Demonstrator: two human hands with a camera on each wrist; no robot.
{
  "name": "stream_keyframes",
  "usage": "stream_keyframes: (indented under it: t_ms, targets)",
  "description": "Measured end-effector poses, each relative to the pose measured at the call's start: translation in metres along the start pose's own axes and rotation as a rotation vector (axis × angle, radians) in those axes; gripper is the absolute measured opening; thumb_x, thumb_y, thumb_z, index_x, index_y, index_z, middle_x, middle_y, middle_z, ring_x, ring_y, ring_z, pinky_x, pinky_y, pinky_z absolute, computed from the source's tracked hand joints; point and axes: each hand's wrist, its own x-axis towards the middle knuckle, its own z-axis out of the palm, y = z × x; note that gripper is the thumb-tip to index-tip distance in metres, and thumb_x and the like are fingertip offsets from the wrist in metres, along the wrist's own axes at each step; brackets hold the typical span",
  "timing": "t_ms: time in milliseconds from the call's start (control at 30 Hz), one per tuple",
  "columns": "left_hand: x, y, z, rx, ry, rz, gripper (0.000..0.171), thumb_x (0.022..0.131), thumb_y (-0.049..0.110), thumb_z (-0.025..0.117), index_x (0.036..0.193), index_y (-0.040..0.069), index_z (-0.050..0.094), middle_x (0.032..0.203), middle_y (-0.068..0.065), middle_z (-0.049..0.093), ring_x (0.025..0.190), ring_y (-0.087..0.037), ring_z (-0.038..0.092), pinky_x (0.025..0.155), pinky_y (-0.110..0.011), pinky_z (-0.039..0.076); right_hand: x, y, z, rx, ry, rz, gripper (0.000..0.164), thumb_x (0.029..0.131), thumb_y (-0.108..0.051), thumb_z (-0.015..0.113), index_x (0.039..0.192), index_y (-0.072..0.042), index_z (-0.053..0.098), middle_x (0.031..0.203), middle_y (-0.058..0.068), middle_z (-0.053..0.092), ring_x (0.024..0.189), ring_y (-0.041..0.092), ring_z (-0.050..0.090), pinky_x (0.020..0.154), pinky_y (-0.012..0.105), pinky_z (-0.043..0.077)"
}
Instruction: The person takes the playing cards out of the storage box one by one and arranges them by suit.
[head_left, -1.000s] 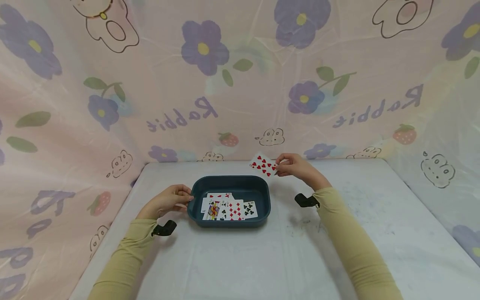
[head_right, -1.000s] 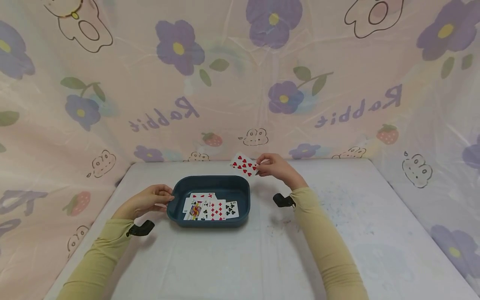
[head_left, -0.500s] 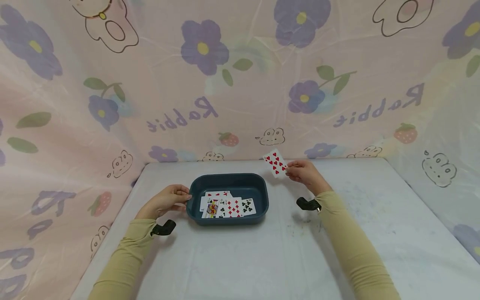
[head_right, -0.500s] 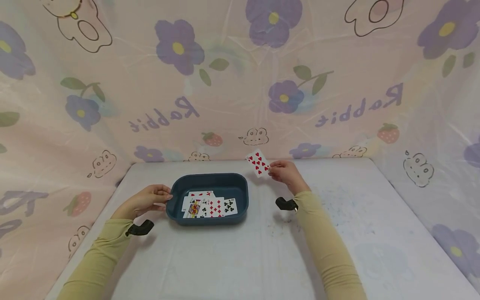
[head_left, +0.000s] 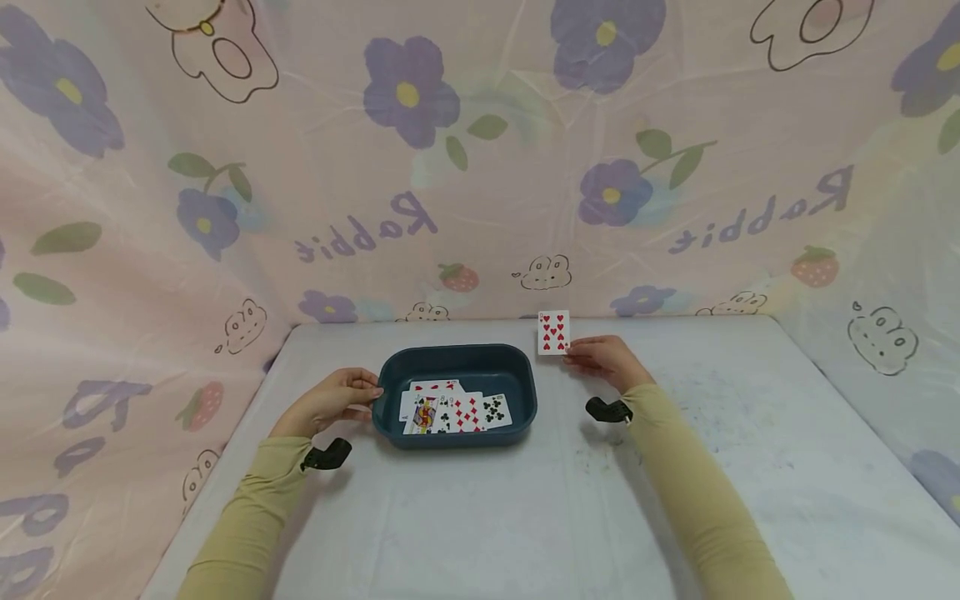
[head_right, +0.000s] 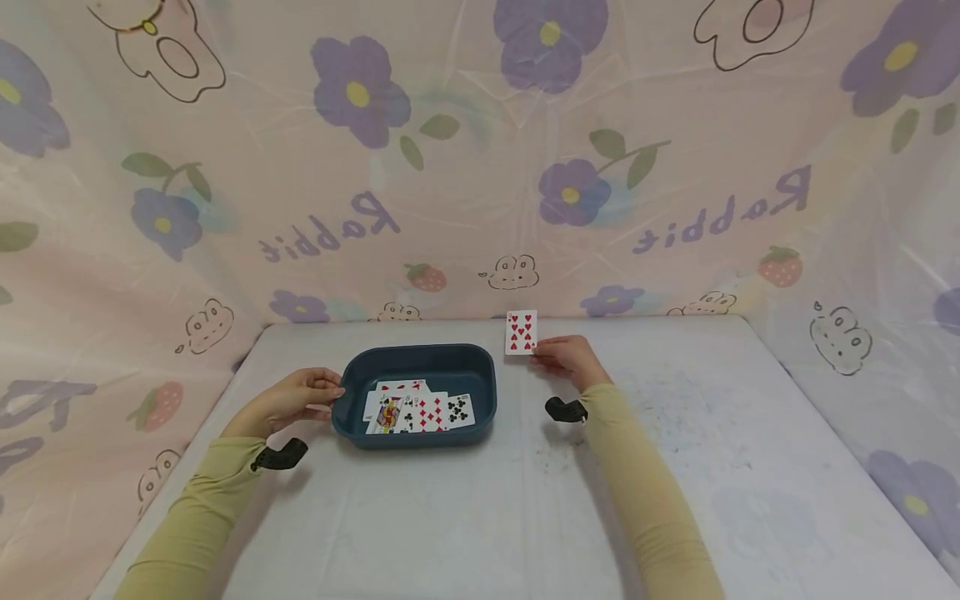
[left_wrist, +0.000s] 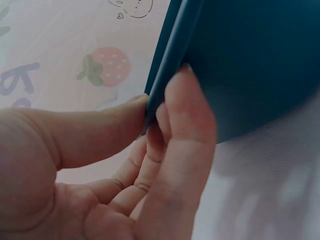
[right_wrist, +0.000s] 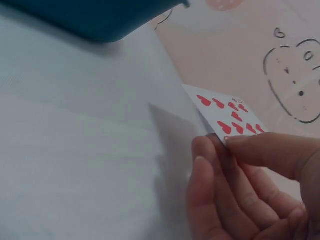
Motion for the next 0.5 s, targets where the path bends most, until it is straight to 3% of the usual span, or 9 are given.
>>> stream_keyframes:
  t_ms: [200, 500]
  targets:
    - [-0.0012, 0.0, -0.001, -0.01, 0.012, -0.013, 0.026, 0.094, 0.005, 0.059, 0.115, -0.007, 0.046, 0.098, -0.019, 0.055, 0.08, -0.02, 0.059, 0.069, -0.033, 0.055, 0.0005, 0.0047, 0.0071, 0.048, 0.017, 0.082, 0.039, 0.092, -0.005, 0.063, 0.128, 0.007, 0.052, 0.1, 0.014, 0.069, 0.094, 0.022, 0.067, 0.09, 0.036, 0.049]
    - [-0.0012, 0.0004, -0.0013, 0.002, 0.009, -0.01, 0.028, 0.095, 0.006, 0.059, 0.116, -0.007, 0.046, 0.098, -0.019, 0.055, 0.079, -0.02, 0.059, 0.07, -0.035, 0.055, -0.0026, 0.0052, 0.0082, 0.113, 0.015, 0.088, 0.039, 0.093, 0.004, 0.058, 0.129, 0.015, 0.047, 0.102, 0.022, 0.066, 0.089, 0.025, 0.069, 0.088, 0.038, 0.049]
